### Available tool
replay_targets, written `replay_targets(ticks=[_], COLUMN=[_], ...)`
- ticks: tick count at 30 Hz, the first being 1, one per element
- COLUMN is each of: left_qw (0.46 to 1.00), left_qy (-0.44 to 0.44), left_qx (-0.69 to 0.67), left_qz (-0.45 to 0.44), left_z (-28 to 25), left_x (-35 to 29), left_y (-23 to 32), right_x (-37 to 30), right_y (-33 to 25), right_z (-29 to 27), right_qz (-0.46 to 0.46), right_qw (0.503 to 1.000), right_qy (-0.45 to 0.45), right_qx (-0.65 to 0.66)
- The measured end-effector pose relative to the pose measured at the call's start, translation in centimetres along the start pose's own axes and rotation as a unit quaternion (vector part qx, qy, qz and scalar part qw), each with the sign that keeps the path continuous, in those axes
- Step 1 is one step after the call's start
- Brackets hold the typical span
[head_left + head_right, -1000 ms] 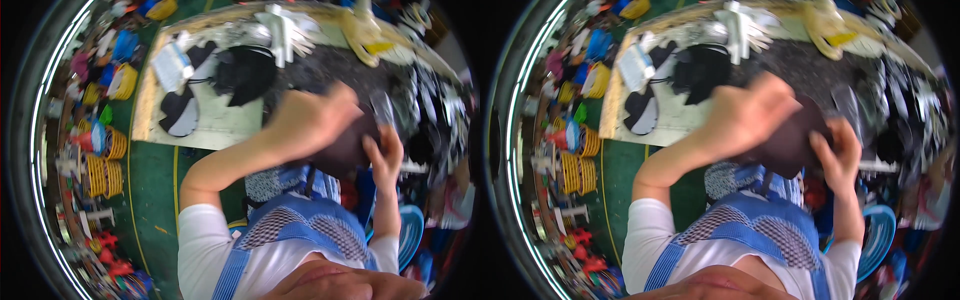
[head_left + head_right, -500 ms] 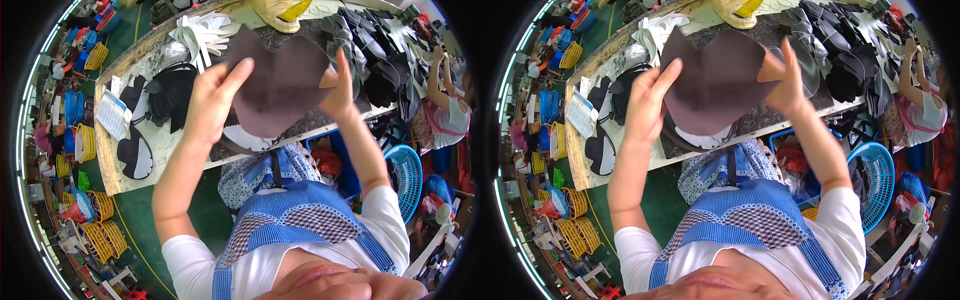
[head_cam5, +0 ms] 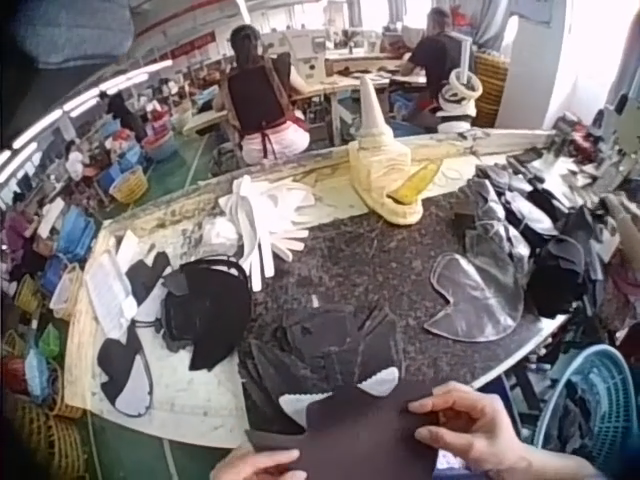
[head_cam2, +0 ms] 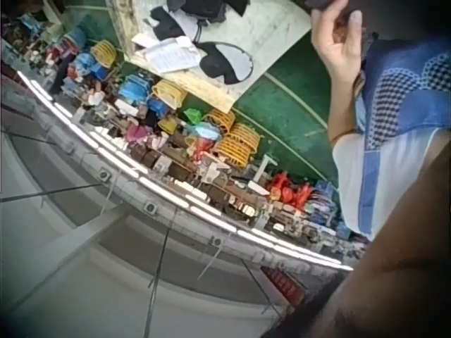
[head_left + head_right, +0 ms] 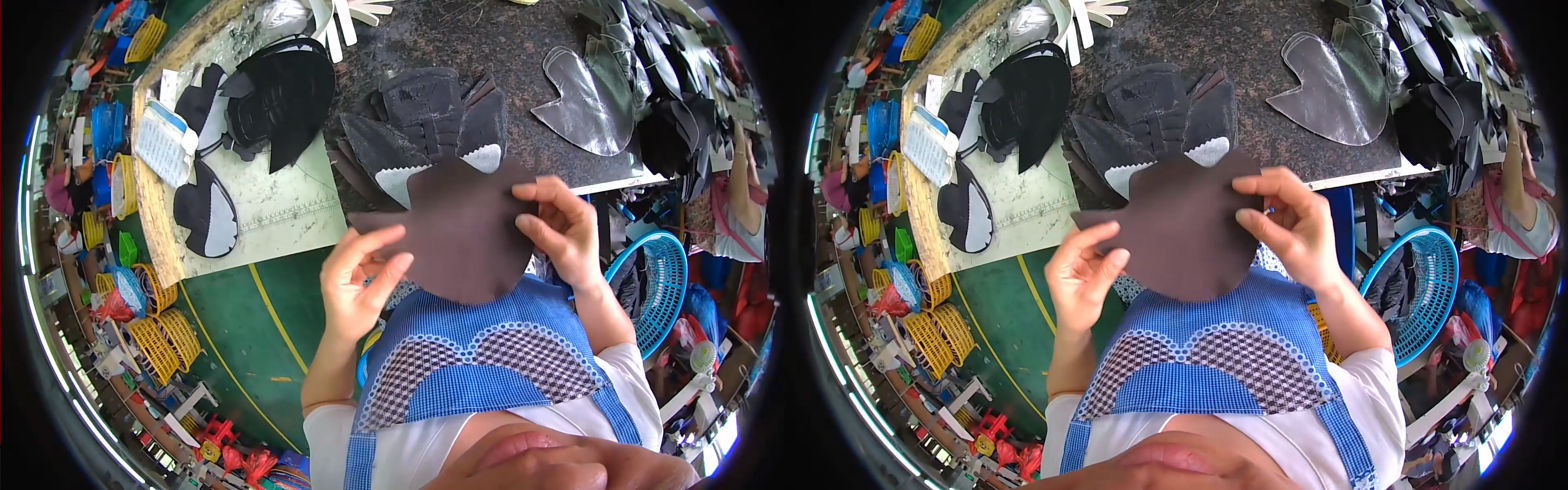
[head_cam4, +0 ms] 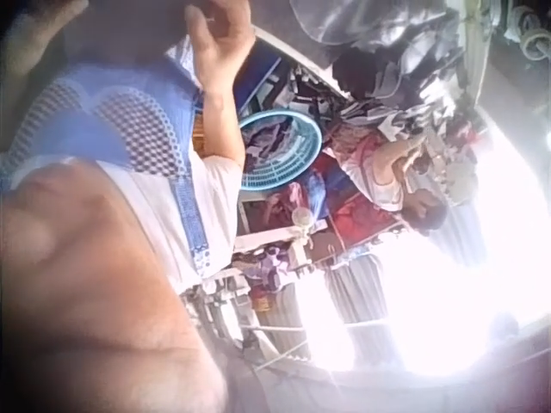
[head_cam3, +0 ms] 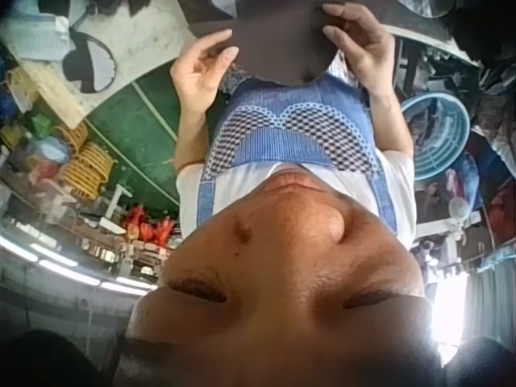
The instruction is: Apply glue to shoe upper components at a factory workbench using a brush.
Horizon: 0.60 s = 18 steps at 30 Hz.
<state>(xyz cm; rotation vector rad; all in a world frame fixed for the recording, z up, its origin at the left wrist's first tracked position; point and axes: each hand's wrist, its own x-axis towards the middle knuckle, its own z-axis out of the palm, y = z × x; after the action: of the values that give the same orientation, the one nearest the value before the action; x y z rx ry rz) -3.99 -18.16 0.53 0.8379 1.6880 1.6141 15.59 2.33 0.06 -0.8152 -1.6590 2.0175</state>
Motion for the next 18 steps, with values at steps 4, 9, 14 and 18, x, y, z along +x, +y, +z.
replay_targets(ticks=[4, 9, 14, 18], left_qw=[0.997, 0.998, 0.997, 0.995], left_qy=[0.061, 0.05, 0.06, 0.091], left_qx=[0.037, 0.021, 0.036, 0.02], left_qz=[0.042, 0.038, 0.021, 0.035], left_z=[-0.5, -1.1, -1.1, -1.2], left_x=[5.2, 8.6, 8.4, 8.0], left_y=[0.7, -2.1, -4.1, -5.2], right_x=[4.0, 5.8, 5.4, 5.6], right_y=[-0.8, 1.5, 3.1, 3.5], right_z=[0.7, 1.6, 2.3, 2.6], right_qz=[-0.067, -0.106, -0.101, -0.093], right_qw=[0.996, 0.988, 0.983, 0.985], right_qy=[0.051, 0.094, 0.114, 0.113], right_qx=[0.02, -0.067, -0.103, -0.093])
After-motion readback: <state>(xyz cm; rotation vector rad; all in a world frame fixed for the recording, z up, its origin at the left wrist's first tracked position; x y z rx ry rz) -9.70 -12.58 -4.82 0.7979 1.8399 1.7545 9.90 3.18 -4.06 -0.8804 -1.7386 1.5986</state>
